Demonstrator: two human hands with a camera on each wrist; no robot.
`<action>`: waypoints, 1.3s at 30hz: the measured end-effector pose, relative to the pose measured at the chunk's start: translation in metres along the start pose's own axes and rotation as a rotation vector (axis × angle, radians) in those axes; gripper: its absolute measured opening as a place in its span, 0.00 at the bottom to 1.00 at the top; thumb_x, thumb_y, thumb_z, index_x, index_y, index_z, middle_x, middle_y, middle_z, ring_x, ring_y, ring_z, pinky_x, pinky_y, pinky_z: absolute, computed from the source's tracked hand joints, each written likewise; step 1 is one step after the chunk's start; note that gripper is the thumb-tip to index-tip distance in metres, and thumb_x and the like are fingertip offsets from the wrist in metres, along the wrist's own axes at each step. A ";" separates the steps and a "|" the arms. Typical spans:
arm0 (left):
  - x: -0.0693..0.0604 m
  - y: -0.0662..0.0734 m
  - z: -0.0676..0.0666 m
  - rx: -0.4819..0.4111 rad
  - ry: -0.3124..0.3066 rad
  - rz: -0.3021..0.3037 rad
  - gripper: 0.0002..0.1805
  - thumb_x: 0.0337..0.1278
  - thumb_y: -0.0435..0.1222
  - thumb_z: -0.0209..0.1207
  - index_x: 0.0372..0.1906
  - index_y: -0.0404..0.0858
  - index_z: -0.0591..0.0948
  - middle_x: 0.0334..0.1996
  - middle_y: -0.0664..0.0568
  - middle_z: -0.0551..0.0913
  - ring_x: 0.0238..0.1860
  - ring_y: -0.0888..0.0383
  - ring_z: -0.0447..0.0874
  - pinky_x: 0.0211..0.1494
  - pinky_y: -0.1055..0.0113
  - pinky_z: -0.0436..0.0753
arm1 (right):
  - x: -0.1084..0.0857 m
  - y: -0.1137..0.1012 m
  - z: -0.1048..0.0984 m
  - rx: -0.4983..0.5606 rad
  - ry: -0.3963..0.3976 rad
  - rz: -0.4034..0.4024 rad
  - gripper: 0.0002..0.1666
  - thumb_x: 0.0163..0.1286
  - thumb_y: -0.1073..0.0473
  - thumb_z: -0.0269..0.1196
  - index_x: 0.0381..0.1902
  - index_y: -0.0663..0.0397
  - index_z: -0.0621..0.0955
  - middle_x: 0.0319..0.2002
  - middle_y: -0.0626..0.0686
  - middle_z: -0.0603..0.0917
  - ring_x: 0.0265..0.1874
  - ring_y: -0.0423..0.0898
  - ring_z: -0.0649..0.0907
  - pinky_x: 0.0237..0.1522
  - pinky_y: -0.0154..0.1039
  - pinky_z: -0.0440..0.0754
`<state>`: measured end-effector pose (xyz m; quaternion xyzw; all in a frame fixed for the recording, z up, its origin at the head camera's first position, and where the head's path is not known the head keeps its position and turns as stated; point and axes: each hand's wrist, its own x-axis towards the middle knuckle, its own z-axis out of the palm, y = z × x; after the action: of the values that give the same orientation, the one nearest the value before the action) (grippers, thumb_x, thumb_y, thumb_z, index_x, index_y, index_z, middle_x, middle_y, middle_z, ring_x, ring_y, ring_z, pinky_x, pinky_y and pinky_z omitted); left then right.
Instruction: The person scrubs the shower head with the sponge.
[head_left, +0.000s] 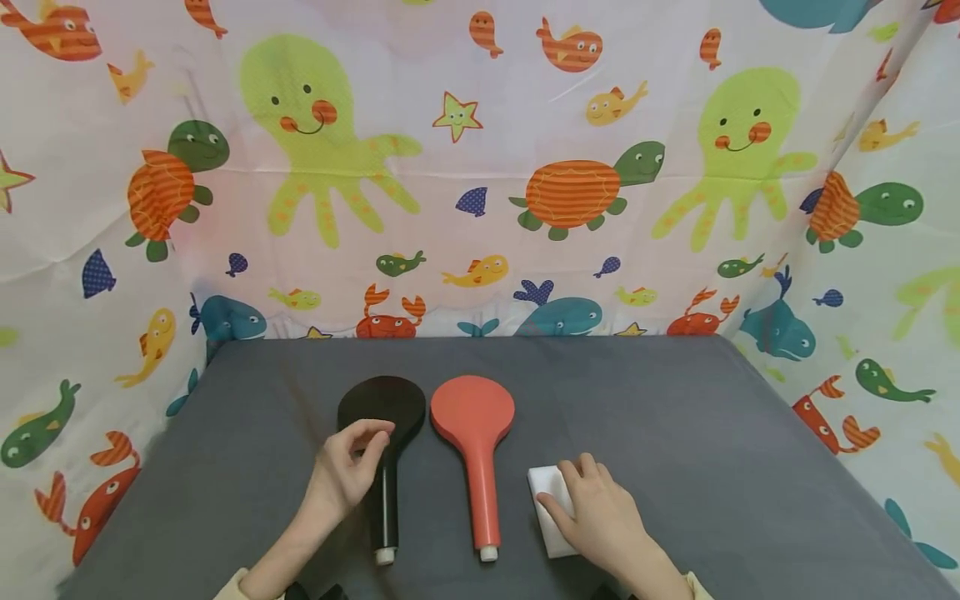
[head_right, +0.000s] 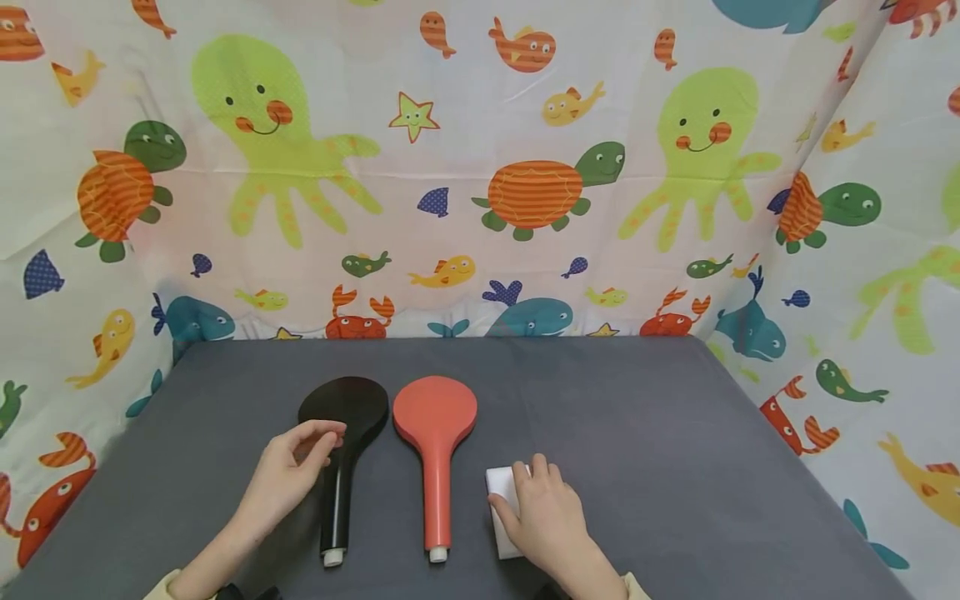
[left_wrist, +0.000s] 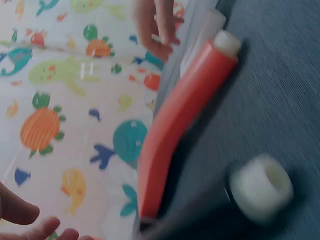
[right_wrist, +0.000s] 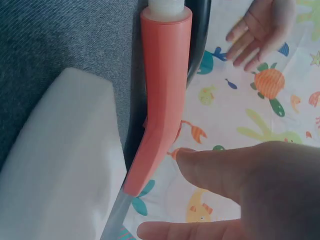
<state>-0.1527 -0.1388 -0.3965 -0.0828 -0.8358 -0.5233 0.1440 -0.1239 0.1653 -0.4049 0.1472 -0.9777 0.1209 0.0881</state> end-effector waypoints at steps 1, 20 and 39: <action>-0.001 -0.003 -0.004 0.036 0.008 -0.010 0.06 0.58 0.27 0.57 0.40 0.33 0.82 0.36 0.45 0.85 0.36 0.53 0.83 0.34 0.68 0.81 | -0.001 0.001 0.000 0.003 -0.004 0.007 0.23 0.59 0.47 0.65 0.44 0.60 0.78 0.32 0.52 0.70 0.27 0.45 0.71 0.18 0.37 0.69; -0.005 -0.036 0.005 -0.218 -0.211 -0.614 0.34 0.58 0.36 0.58 0.54 0.08 0.61 0.52 0.19 0.68 0.45 0.36 0.79 0.42 0.54 0.81 | -0.008 0.000 0.022 0.038 -0.039 0.022 0.31 0.51 0.42 0.69 0.41 0.61 0.75 0.41 0.62 0.71 0.30 0.53 0.75 0.17 0.43 0.74; -0.008 -0.056 0.005 -0.517 -0.184 -0.667 0.42 0.55 0.33 0.61 0.59 0.08 0.50 0.48 0.24 0.72 0.38 0.52 0.81 0.46 0.55 0.80 | -0.004 -0.007 0.023 -0.021 0.027 0.000 0.26 0.51 0.54 0.69 0.44 0.65 0.76 0.42 0.63 0.72 0.30 0.53 0.75 0.16 0.44 0.74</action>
<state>-0.1619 -0.1589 -0.4485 0.1121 -0.6675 -0.7239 -0.1336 -0.1215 0.1542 -0.4259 0.1447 -0.9776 0.1127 0.1029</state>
